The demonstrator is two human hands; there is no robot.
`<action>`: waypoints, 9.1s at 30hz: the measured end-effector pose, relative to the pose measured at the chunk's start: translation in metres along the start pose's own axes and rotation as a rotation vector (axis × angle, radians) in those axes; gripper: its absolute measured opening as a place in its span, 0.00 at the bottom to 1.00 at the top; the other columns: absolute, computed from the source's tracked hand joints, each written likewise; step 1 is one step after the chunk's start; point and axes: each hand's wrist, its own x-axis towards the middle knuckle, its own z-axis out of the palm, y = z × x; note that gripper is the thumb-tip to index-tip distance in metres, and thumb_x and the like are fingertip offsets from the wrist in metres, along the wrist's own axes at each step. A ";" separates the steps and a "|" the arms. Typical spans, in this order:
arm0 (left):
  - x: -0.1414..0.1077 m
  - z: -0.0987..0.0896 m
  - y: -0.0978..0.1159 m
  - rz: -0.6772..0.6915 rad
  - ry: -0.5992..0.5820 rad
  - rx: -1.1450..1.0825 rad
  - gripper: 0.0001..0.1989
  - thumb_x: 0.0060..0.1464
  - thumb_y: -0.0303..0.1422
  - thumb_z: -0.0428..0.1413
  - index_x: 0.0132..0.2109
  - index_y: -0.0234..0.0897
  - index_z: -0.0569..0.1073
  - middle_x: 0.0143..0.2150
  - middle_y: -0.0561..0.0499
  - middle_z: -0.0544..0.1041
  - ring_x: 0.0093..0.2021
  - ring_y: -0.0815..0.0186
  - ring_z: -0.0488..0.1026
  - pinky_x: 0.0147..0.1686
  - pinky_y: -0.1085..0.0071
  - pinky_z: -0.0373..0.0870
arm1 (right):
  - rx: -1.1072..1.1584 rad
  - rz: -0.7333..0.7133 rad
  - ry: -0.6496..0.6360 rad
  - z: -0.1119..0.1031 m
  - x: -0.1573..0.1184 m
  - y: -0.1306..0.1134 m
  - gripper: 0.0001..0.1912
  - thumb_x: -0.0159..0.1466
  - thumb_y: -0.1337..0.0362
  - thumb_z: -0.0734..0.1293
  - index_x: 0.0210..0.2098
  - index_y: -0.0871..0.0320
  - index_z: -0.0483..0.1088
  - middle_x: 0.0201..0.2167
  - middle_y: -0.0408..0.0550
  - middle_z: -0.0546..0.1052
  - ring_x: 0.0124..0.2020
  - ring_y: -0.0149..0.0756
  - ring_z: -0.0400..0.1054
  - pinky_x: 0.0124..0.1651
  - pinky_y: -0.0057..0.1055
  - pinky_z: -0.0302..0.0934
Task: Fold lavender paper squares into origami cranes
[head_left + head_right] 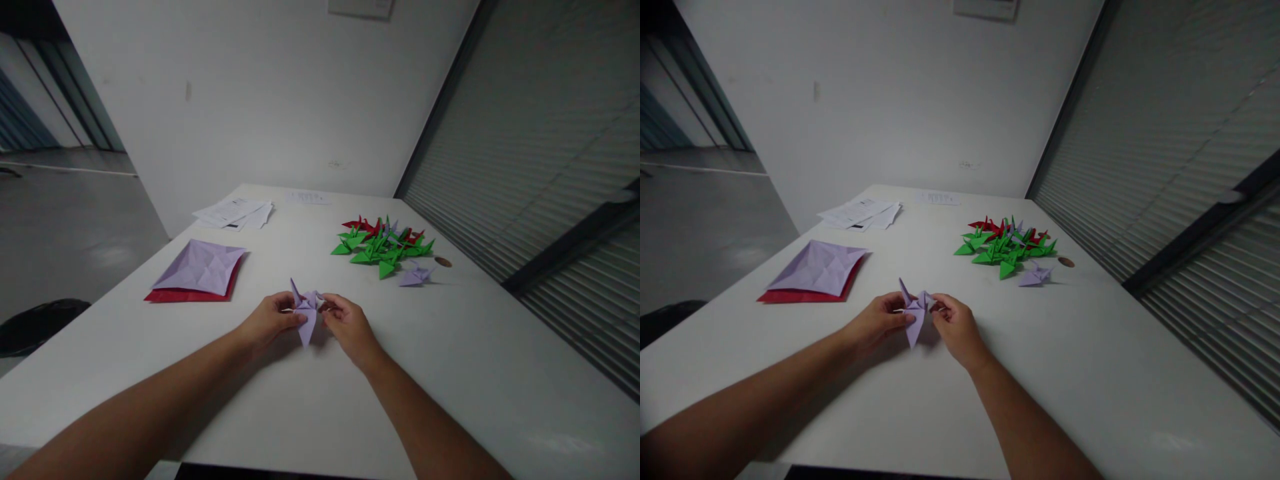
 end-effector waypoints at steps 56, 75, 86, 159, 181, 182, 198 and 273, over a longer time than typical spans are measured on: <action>0.002 0.000 -0.002 -0.026 -0.008 0.095 0.19 0.39 0.35 0.74 0.39 0.33 0.82 0.37 0.46 0.79 0.35 0.65 0.75 0.39 0.69 0.68 | -0.003 -0.007 0.037 -0.003 -0.003 -0.010 0.12 0.60 0.55 0.73 0.32 0.59 0.75 0.23 0.42 0.72 0.22 0.29 0.62 0.24 0.26 0.56; 0.000 0.000 -0.002 -0.020 -0.060 -0.020 0.16 0.46 0.32 0.71 0.44 0.34 0.81 0.42 0.44 0.80 0.39 0.63 0.76 0.41 0.68 0.69 | -0.094 -0.112 0.032 -0.002 -0.005 -0.011 0.10 0.62 0.58 0.71 0.29 0.57 0.74 0.23 0.42 0.72 0.23 0.31 0.63 0.25 0.27 0.58; 0.002 0.000 -0.003 0.042 -0.009 0.030 0.13 0.50 0.35 0.69 0.43 0.36 0.81 0.38 0.47 0.81 0.35 0.65 0.75 0.38 0.70 0.65 | -0.229 -0.211 -0.054 -0.002 -0.011 -0.021 0.08 0.64 0.61 0.70 0.31 0.58 0.76 0.25 0.44 0.75 0.26 0.32 0.66 0.29 0.28 0.59; -0.001 0.003 0.002 0.000 0.010 -0.144 0.14 0.49 0.31 0.69 0.44 0.36 0.78 0.39 0.48 0.79 0.36 0.67 0.75 0.40 0.70 0.71 | -0.078 -0.107 0.058 -0.005 -0.006 -0.009 0.12 0.62 0.55 0.72 0.35 0.57 0.75 0.28 0.47 0.77 0.26 0.34 0.70 0.26 0.28 0.63; 0.002 -0.003 -0.003 -0.007 0.007 -0.110 0.11 0.51 0.31 0.67 0.42 0.32 0.79 0.40 0.44 0.79 0.37 0.65 0.76 0.41 0.70 0.72 | -0.078 -0.153 0.024 -0.006 -0.008 -0.011 0.13 0.61 0.57 0.73 0.41 0.57 0.76 0.31 0.47 0.76 0.30 0.35 0.70 0.33 0.31 0.66; 0.002 -0.003 -0.003 -0.007 0.010 -0.111 0.11 0.51 0.30 0.67 0.42 0.32 0.79 0.39 0.44 0.79 0.37 0.65 0.76 0.40 0.71 0.72 | -0.062 -0.150 0.015 -0.007 -0.008 -0.011 0.13 0.61 0.56 0.73 0.41 0.57 0.76 0.31 0.47 0.76 0.29 0.35 0.70 0.32 0.30 0.65; -0.007 0.006 0.009 -0.118 -0.096 -0.147 0.13 0.46 0.28 0.66 0.41 0.29 0.81 0.37 0.42 0.81 0.34 0.64 0.76 0.37 0.70 0.68 | 0.114 0.336 0.004 -0.012 0.002 -0.010 0.19 0.62 0.48 0.67 0.45 0.55 0.74 0.47 0.51 0.79 0.17 0.24 0.63 0.18 0.24 0.50; 0.002 -0.001 0.000 0.023 0.091 -0.208 0.19 0.44 0.33 0.73 0.40 0.32 0.75 0.30 0.51 0.78 0.30 0.69 0.76 0.36 0.72 0.74 | 0.430 0.342 -0.088 -0.002 -0.004 -0.020 0.24 0.49 0.60 0.80 0.38 0.57 0.66 0.23 0.37 0.75 0.12 0.16 0.47 0.15 0.19 0.34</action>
